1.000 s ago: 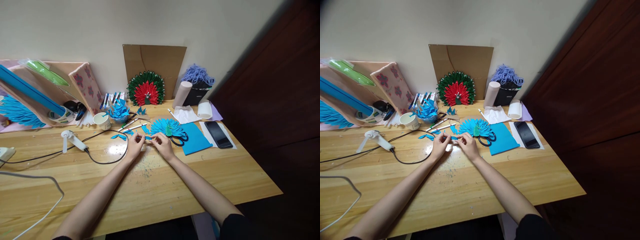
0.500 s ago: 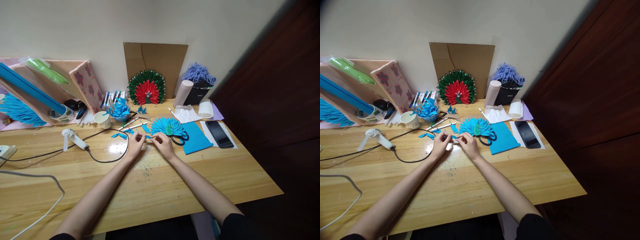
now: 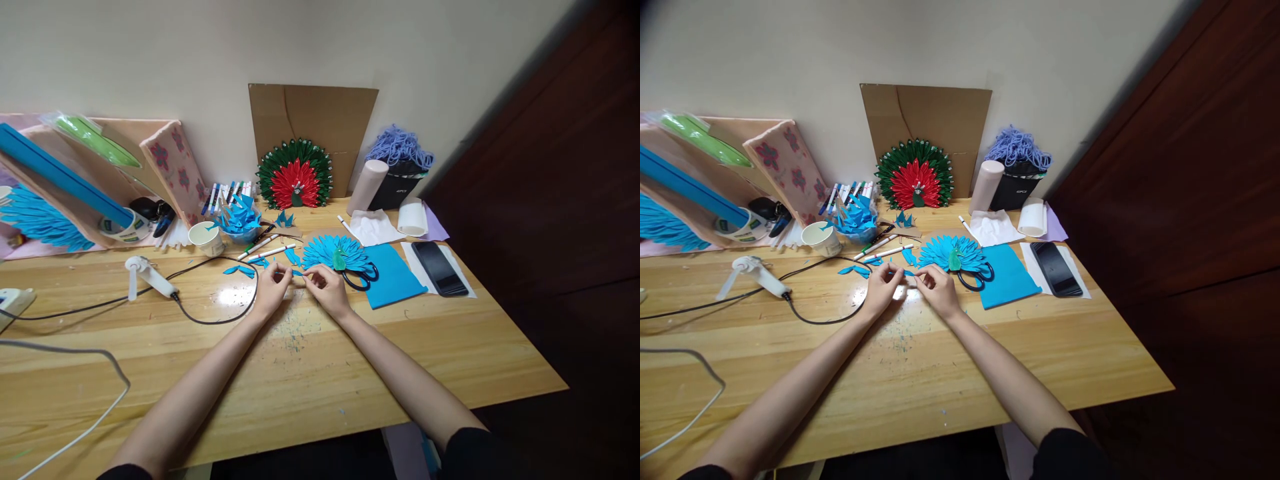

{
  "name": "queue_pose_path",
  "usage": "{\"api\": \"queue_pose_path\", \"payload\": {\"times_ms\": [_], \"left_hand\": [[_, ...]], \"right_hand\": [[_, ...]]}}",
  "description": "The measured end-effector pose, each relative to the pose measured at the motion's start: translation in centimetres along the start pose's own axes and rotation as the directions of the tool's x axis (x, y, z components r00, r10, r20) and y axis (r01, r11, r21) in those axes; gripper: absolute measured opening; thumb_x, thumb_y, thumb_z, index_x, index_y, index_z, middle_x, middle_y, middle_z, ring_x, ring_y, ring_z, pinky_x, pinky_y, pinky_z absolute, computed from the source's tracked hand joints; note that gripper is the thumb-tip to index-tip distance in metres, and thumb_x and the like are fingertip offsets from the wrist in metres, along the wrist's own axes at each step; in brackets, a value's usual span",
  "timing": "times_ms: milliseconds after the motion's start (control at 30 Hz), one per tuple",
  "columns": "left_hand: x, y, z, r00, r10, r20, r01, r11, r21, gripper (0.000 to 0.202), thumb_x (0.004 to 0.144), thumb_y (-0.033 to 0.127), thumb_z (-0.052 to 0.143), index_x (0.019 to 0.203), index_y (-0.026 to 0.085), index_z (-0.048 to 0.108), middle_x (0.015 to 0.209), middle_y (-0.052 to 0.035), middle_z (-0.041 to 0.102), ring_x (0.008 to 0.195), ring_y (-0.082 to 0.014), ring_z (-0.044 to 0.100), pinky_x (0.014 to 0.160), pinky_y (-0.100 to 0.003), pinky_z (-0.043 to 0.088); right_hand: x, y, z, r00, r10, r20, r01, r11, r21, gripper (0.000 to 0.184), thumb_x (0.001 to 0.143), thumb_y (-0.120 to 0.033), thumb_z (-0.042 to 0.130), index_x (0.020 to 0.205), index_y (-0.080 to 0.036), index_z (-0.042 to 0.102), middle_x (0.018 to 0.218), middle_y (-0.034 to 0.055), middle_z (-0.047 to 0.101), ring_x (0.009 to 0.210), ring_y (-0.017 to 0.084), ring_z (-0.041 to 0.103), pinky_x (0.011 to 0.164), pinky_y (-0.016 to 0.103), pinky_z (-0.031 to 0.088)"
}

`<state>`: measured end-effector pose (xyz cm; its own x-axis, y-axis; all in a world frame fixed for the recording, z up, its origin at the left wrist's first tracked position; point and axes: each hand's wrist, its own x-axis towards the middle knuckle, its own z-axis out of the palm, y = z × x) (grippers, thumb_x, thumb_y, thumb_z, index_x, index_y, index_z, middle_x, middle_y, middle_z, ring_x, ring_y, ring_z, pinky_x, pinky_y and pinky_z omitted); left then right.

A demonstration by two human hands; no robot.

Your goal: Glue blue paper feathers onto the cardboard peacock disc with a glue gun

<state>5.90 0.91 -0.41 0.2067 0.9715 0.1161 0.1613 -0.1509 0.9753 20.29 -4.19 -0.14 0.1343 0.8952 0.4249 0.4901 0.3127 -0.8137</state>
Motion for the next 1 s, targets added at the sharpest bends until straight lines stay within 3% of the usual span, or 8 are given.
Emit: {"api": "queue_pose_path", "payload": {"times_ms": [200, 1000], "left_hand": [[-0.03, -0.03, -0.06, 0.999, 0.042, -0.008, -0.042, 0.998, 0.041, 0.019, 0.076, 0.034, 0.055, 0.066, 0.018, 0.053, 0.064, 0.0006, 0.056, 0.06, -0.013, 0.056, 0.059, -0.024, 0.043], [-0.04, -0.22, -0.02, 1.0, 0.01, -0.005, -0.01, 0.999, 0.032, 0.019, 0.076, 0.034, 0.055, 0.068, 0.017, 0.052, 0.065, 0.0006, 0.056, 0.061, -0.0127, 0.056, 0.059, -0.023, 0.044]], "right_hand": [[-0.07, -0.07, 0.05, 1.0, 0.006, -0.031, -0.007, 1.0, -0.008, 0.009, 0.081, -0.024, 0.054, 0.084, -0.019, 0.061, 0.073, 0.0018, 0.06, 0.055, 0.011, 0.052, 0.051, 0.024, 0.044], [-0.47, 0.03, -0.01, 0.993, -0.101, -0.055, 0.094, 0.989, -0.117, 0.01, 0.082, -0.019, 0.052, 0.087, -0.019, 0.06, 0.079, 0.003, 0.064, 0.062, 0.013, 0.056, 0.06, 0.024, 0.047]]}}
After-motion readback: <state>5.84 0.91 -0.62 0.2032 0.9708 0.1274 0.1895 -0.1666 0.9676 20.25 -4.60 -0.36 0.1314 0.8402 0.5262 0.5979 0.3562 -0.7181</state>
